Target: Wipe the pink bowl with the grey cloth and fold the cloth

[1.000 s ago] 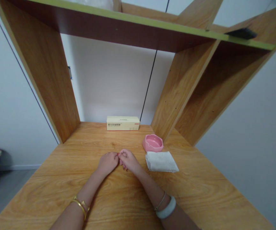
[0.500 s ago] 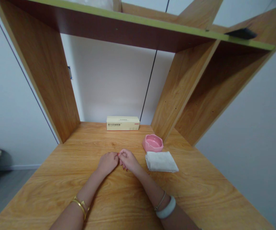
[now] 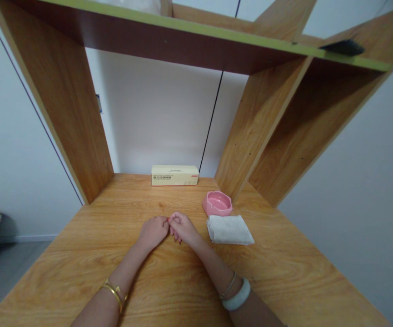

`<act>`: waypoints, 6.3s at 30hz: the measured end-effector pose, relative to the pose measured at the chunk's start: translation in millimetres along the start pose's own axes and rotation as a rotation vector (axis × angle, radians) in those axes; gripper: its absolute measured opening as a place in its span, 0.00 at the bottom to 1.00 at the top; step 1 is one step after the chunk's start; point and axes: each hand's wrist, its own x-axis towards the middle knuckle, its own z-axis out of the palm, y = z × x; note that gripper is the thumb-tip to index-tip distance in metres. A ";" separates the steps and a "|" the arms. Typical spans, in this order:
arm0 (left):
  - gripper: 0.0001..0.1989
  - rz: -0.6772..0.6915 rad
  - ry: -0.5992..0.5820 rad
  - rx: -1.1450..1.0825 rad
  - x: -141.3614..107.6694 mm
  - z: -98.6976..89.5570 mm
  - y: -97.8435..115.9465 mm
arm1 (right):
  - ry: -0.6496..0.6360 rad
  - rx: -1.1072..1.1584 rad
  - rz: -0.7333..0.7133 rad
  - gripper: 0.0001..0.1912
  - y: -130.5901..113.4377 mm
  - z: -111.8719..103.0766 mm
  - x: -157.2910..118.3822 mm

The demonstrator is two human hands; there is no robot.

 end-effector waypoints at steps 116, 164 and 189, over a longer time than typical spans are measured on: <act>0.19 -0.007 0.006 -0.009 -1.0 -0.8 1.6 | -0.004 -0.020 0.003 0.09 0.3 0.5 0.5; 0.18 -0.009 0.024 -0.004 0.6 2.2 0.4 | -0.001 0.001 -0.019 0.07 2.1 0.7 0.2; 0.19 -0.008 0.015 0.001 2.4 4.0 -1.7 | -0.004 -0.011 0.002 0.05 -0.2 0.2 0.0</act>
